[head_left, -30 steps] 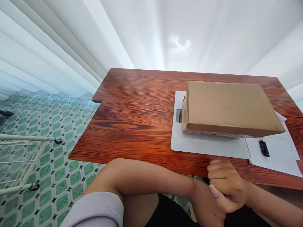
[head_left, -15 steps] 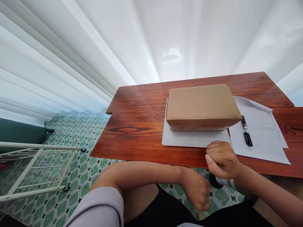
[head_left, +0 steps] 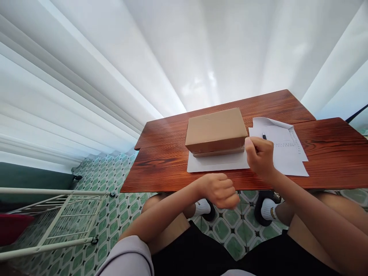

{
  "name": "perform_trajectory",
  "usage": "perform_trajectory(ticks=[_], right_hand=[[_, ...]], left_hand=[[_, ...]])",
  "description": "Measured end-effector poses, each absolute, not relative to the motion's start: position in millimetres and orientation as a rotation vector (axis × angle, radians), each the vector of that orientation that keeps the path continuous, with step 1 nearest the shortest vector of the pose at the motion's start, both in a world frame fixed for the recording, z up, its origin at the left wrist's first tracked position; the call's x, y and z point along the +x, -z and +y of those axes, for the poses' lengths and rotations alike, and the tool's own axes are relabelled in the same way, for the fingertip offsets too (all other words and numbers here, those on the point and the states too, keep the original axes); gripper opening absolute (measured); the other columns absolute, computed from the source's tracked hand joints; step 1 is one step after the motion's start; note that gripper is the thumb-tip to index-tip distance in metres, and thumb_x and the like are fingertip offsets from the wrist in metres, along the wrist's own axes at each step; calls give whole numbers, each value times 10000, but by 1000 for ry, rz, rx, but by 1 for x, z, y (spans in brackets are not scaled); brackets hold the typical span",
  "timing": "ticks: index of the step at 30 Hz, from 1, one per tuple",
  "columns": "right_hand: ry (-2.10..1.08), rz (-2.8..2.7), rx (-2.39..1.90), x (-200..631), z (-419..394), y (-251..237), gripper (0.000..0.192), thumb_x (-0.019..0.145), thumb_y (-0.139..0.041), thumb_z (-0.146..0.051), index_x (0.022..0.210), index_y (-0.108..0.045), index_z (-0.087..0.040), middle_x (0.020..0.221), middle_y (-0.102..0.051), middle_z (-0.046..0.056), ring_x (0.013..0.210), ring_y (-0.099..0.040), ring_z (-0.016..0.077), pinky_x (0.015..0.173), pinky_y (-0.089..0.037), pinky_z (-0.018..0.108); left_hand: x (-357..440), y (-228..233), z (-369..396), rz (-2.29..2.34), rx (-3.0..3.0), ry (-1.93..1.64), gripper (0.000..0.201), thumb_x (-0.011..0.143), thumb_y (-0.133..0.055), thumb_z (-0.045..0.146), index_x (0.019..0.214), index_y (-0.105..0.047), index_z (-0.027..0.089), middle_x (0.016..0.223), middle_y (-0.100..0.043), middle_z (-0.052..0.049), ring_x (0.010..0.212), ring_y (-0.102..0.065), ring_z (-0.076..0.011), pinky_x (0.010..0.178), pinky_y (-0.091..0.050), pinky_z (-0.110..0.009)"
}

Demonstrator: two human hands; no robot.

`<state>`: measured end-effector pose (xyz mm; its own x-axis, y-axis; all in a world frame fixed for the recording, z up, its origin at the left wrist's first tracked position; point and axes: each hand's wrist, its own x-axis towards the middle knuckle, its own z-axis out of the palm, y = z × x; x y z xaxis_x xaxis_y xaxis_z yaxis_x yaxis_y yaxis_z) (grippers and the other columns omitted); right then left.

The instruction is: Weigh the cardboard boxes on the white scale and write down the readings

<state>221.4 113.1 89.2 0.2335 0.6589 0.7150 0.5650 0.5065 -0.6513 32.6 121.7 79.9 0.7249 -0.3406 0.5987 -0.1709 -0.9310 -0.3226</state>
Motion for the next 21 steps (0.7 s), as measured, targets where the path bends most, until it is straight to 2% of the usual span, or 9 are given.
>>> perform_trajectory(ticks=[2,5,7,9,12,14,18,21], right_hand=[[-92,-1355,-1189,227,118,-91,396,974,-446,-213,645,-227,-231,563,-274,-37,536,-284,132,554,-246,327],[-140,-1246,-1259,234,127,-91,246,966,-453,-280,731,-391,-242,695,-462,-2,682,-460,180,671,-381,336],[-220,-1176,-1301,236,133,-89,135,958,-465,-333,861,-492,-243,861,-572,38,843,-551,217,795,-458,370],[-319,-1118,-1326,236,137,-86,164,949,-478,-379,1003,-547,-239,1044,-632,81,1005,-595,248,924,-491,419],[-487,-1059,-1338,235,140,-81,337,953,-485,-427,1219,-560,-234,1295,-632,128,1225,-588,282,1094,-461,490],[-593,-1049,-1354,234,140,-78,445,969,-476,-462,1351,-526,-241,1415,-591,140,1349,-542,295,1178,-409,522],[-710,-1089,-1409,232,138,-76,622,990,-454,-545,1529,-427,-235,1548,-512,158,1483,-447,318,1245,-346,541],[-758,-1101,-1470,230,136,-76,699,995,-447,-575,1595,-371,-226,1608,-462,162,1525,-396,332,1256,-329,550]], left_hand=[[24,-96,129,236,-2644,1034,354,904,-568,244,629,-349,211,549,-356,44,481,-329,-114,464,-219,-304],[6,-113,142,-141,-2566,1243,299,852,-541,154,680,-306,222,525,-393,50,479,-330,-131,492,-238,-320],[-6,-117,151,-364,-2492,1388,246,854,-534,117,718,-359,225,565,-448,36,529,-400,-140,533,-301,-314],[-16,-117,160,-598,-2400,1544,204,903,-510,111,749,-433,220,619,-488,14,589,-448,-148,587,-355,-312],[-26,-109,171,-977,-2307,1752,140,975,-482,172,874,-571,210,791,-595,-31,770,-560,-174,743,-454,-326],[-31,-102,178,-1188,-2291,1881,149,983,-494,228,1062,-618,208,1007,-655,-67,968,-615,-196,887,-487,-350],[-35,-87,190,-1596,-2324,2115,424,973,-496,300,1389,-515,219,1403,-579,-116,1326,-550,-204,1111,-433,-353],[-36,-81,196,-1912,-2403,2240,558,991,-477,373,1530,-411,242,1540,-484,-115,1456,-456,-208,1198,-377,-355]])
